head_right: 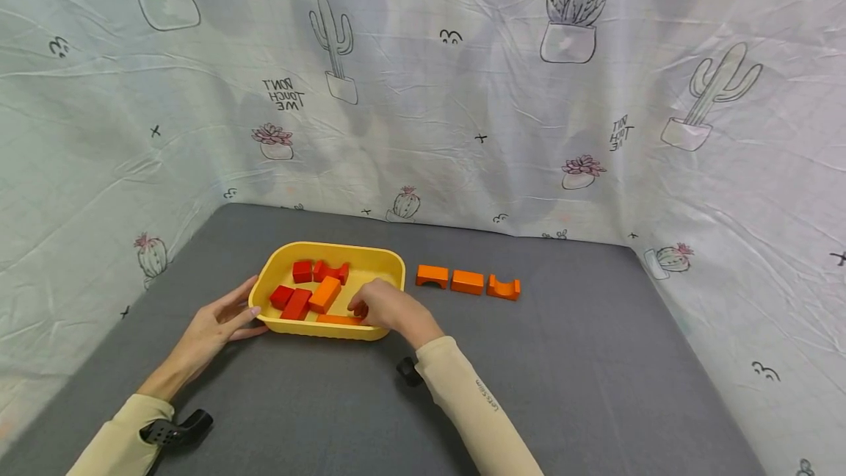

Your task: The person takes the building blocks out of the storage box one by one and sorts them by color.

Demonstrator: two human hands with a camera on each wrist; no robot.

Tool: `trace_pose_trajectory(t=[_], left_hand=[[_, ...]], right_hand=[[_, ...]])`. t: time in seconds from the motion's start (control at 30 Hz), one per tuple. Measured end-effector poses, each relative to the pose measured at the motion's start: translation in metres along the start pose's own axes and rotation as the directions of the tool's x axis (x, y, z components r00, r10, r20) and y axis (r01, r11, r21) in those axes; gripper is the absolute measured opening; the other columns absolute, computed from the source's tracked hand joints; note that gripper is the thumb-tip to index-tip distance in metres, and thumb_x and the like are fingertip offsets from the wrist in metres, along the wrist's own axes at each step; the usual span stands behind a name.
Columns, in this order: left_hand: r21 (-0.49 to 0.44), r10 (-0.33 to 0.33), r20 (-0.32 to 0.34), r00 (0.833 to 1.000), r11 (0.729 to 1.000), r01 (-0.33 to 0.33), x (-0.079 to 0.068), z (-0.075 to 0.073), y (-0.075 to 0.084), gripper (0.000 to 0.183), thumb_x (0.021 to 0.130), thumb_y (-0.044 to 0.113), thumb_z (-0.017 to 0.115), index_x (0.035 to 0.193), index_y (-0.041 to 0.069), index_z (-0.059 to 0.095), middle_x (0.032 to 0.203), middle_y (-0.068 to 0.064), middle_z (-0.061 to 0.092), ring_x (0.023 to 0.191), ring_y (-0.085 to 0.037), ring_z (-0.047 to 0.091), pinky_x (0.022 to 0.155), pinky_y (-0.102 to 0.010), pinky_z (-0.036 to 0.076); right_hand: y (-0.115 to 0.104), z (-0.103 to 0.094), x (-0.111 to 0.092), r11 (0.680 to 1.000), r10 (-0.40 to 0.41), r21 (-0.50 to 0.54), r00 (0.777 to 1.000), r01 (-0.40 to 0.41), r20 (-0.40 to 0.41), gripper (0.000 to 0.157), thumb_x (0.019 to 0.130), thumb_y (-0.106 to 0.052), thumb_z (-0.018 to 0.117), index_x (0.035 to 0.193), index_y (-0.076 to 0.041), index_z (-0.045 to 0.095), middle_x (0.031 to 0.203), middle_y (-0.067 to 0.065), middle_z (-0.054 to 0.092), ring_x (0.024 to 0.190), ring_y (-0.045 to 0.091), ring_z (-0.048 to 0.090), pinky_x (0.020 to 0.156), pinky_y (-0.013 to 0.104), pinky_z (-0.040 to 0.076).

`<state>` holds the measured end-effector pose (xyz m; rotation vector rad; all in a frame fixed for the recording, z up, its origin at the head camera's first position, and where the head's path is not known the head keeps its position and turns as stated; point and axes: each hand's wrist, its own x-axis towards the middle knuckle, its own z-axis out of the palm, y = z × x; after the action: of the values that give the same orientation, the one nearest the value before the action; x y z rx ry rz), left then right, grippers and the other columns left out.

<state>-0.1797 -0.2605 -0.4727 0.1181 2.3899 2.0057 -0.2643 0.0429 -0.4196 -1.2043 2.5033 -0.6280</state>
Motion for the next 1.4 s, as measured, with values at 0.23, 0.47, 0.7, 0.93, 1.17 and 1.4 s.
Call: trace_pose_trajectory(t=[0.23,0.47,0.7,0.93,1.17,1.4], left_hand=[[-0.015,0.01,0.008,1.0,1.0,-0.01,-0.001,-0.001,-0.001,0.07,0.097,0.02,0.063,0.156,0.015,0.026,0.152,-0.026,0.033,0.111,-0.001,0.058,0.086,-0.038,0.058],[-0.022,0.01,0.01,1.0,1.0,-0.009,0.0,0.0,0.0,0.069,0.097,0.02,0.063,0.156,0.015,0.027,0.152,-0.025,0.033,0.112,-0.004,0.058,0.086,-0.037,0.058],[-0.008,0.003,0.001,1.0,1.0,-0.003,-0.001,0.001,0.001,0.07,0.097,0.021,0.063,0.156,0.015,0.027,0.153,-0.025,0.031,0.117,-0.009,0.057,0.087,-0.037,0.058],[-0.008,0.0,-0.003,1.0,1.0,0.0,-0.001,0.002,0.002,0.07,0.097,0.021,0.063,0.156,0.014,0.026,0.156,-0.022,0.029,0.126,-0.028,0.052,0.087,-0.038,0.058],[-0.003,-0.006,-0.008,1.0,1.0,0.006,-0.002,0.003,0.002,0.069,0.098,0.019,0.062,0.157,0.015,0.025,0.155,-0.023,0.029,0.127,-0.032,0.05,0.086,-0.038,0.058],[-0.009,-0.003,-0.002,1.0,1.0,0.003,-0.001,0.002,0.003,0.069,0.098,0.018,0.062,0.156,0.014,0.026,0.155,-0.023,0.03,0.121,-0.017,0.055,0.087,-0.038,0.057]], right_hand=[[-0.003,0.002,0.005,0.996,0.071,-0.061,0.997,-0.068,0.044,0.028,0.089,0.005,0.067,0.112,-0.009,0.075,0.104,-0.001,0.072,0.088,0.006,0.062,0.08,0.013,0.053],[-0.005,0.0,0.007,0.986,0.108,-0.133,0.992,-0.097,0.073,0.033,0.09,0.007,0.064,0.114,-0.012,0.075,0.11,-0.002,0.071,0.094,0.009,0.059,0.087,0.017,0.053],[-0.004,0.0,0.007,0.983,0.096,-0.159,0.994,-0.087,0.053,0.03,0.09,0.002,0.067,0.116,-0.01,0.074,0.111,0.001,0.071,0.092,0.009,0.059,0.085,0.018,0.053],[0.002,-0.001,0.003,0.994,-0.003,-0.109,0.999,-0.001,-0.04,0.03,0.086,-0.007,0.075,0.116,-0.006,0.073,0.11,0.004,0.072,0.087,0.01,0.061,0.073,0.012,0.052],[0.001,-0.005,0.0,0.997,0.02,-0.076,0.998,-0.024,-0.06,0.035,0.086,-0.01,0.076,0.12,-0.007,0.071,0.116,0.004,0.07,0.088,0.009,0.06,0.076,0.014,0.054],[0.0,-0.014,-0.005,0.997,0.061,-0.047,0.996,-0.064,-0.069,0.037,0.085,-0.008,0.075,0.122,-0.008,0.07,0.117,0.003,0.07,0.081,0.009,0.058,0.068,0.013,0.052]])
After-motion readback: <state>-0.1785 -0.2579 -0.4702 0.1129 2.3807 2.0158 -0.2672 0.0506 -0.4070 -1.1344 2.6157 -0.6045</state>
